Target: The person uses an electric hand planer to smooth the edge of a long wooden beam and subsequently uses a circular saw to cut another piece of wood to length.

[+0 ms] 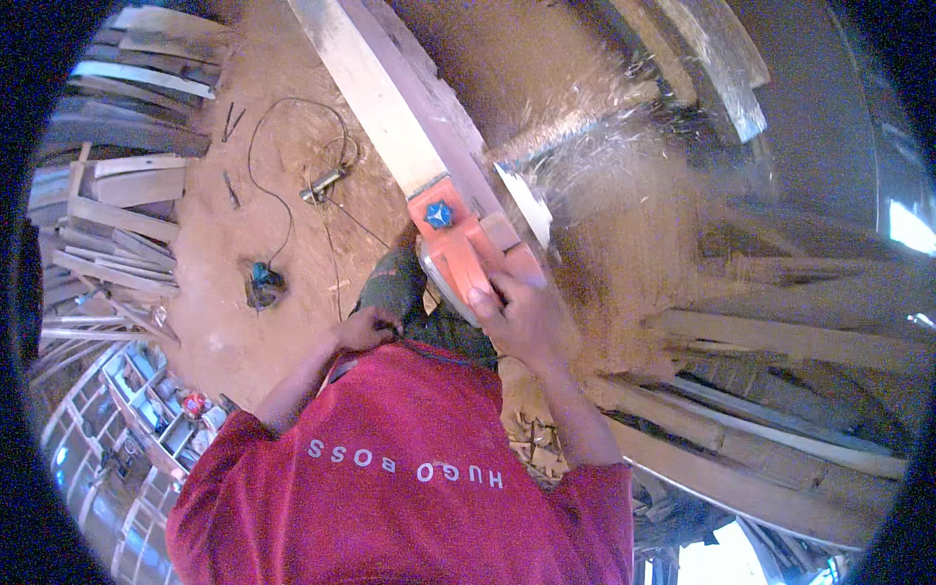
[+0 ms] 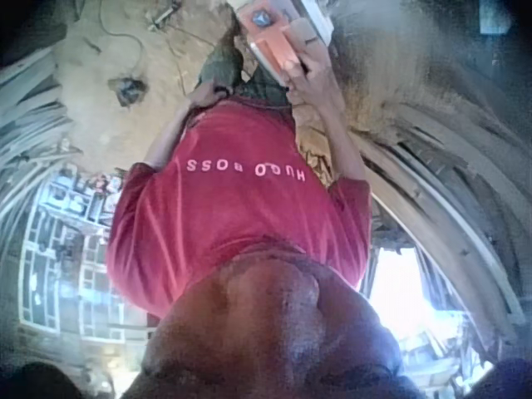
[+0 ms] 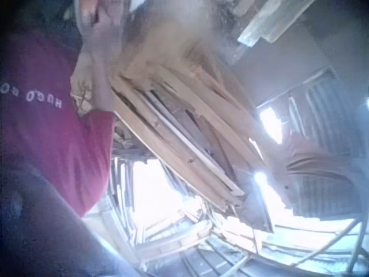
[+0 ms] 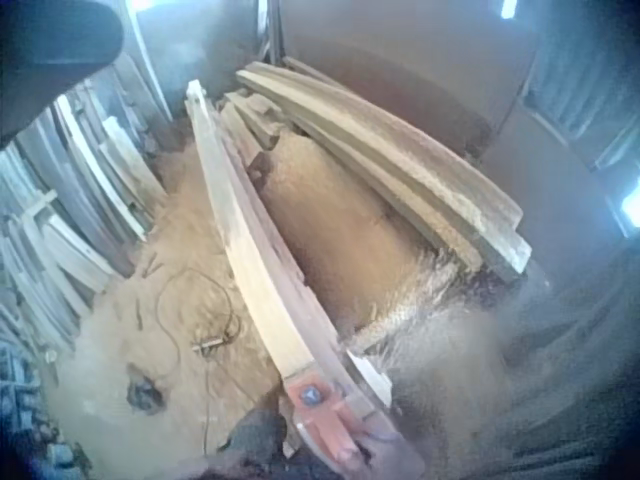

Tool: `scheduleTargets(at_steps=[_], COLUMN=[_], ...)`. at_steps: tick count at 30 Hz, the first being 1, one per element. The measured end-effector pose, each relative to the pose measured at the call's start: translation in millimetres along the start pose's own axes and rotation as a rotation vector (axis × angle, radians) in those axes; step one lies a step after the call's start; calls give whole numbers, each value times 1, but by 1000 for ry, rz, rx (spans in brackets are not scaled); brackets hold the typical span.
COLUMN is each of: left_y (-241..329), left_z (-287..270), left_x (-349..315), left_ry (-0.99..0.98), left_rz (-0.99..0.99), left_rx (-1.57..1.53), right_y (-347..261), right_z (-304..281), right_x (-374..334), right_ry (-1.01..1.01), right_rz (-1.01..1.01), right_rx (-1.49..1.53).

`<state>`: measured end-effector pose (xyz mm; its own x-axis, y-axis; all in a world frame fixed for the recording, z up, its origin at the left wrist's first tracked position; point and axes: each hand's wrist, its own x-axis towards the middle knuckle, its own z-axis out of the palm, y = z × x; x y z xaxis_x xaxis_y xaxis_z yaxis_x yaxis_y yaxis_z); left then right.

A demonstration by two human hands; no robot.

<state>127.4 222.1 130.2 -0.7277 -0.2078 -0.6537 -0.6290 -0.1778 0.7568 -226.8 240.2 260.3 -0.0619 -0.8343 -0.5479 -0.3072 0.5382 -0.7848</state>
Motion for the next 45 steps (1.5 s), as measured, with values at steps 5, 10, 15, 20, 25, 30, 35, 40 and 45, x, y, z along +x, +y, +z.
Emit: scheduleTargets(at_steps=[5,10,15,20,25,30,35,40,45], left_y=[-19,-24,-26,-8,-20,-31,-41,-52,-40], left_z=[-46,-100,-157,-223,-277,-328,-370,-398,-428], left_x=[1,0,5,10,19,20,21,28,35], left_ry=[29,72,85,66,43,111,168,221,277], left_rz=[-58,-41,-46,-95,-75,-29,-39,-25,17], left_rx=[-38,-114,-255,-273,-332,-354,-348,-491,-500], right_y=[-63,-115,-178,-228,-268,-300,-343,-380,-402], right_z=[24,50,67,79,90,102,113,119,138], right_x=[98,192,261,314,367,419,462,508,567], right_ry=[-36,34,34,52,23,54,57,81,116], right_rz=[-187,-292,-212,-252,-136,-183,-193,-310,-418], right_rx=[105,121,167,177,158,179,268,174,187])
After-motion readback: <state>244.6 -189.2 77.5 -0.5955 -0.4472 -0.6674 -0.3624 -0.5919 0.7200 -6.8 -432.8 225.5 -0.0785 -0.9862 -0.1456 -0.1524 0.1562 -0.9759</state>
